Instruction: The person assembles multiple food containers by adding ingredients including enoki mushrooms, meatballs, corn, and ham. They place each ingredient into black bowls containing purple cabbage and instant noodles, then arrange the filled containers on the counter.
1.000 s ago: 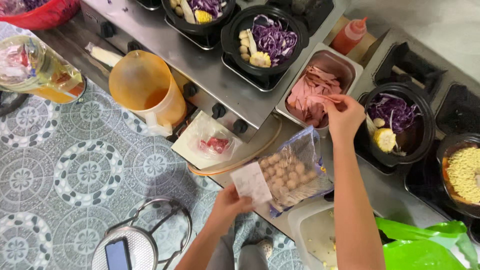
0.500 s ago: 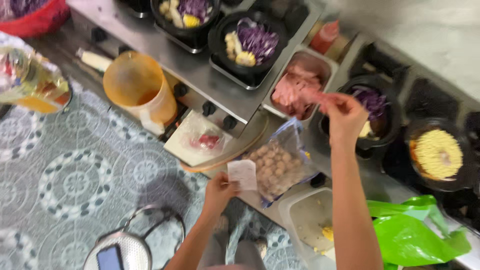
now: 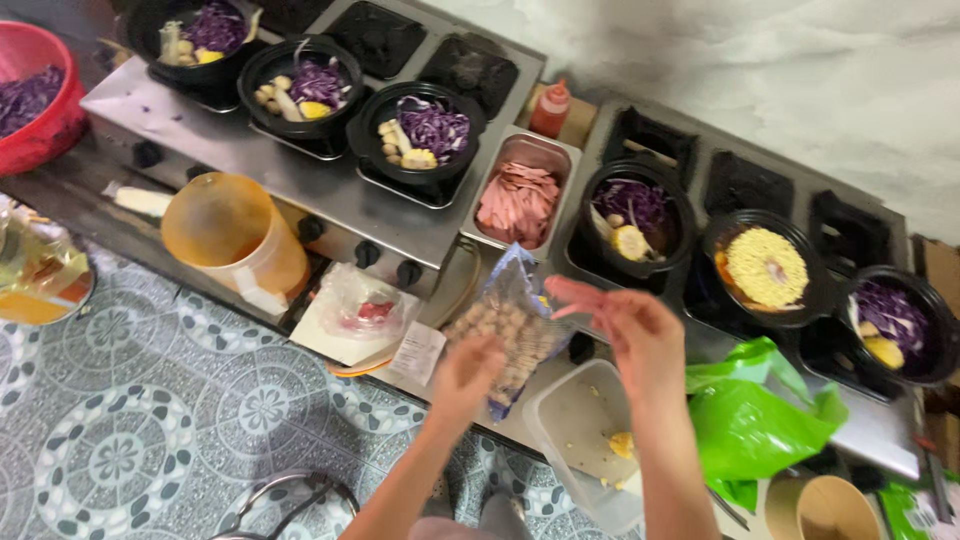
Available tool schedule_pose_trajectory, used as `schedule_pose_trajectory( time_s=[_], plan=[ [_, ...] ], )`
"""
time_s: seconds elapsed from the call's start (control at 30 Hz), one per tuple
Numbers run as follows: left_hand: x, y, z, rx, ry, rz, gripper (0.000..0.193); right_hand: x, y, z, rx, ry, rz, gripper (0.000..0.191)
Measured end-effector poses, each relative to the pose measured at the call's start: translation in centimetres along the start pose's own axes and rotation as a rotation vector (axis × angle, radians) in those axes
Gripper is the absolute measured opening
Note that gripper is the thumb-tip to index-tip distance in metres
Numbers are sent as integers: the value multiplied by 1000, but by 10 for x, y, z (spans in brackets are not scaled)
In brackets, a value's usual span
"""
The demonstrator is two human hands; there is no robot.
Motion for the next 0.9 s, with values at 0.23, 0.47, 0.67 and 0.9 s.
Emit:
schedule_pose_trajectory(
  time_s=[0.23, 0.47, 0.67, 0.9],
  plan=[
    [123, 1, -13, -268, -591, -158, 18, 1, -83, -20, -278, -560, 129, 17],
    [167, 63, -43, -190, -401, -178, 13, -66, -22, -5, -74, -220, 267, 12],
    [185, 103, -61, -293, -332, -245, 12, -119, 27, 8, 92, -77, 205, 8],
    [195, 129, -53, -149, -19, -256, 47, -151, 52, 6, 139, -173, 207, 7]
  ],
)
Point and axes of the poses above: each hand's wrist, its own y-axis towards the middle knuckle, its own x-axis out of the palm, z = x × y, the point moved 5 cm from there along y, towards the middle knuckle, and after that the axes turned 2 degrees about -z, right-handed, at the moved point
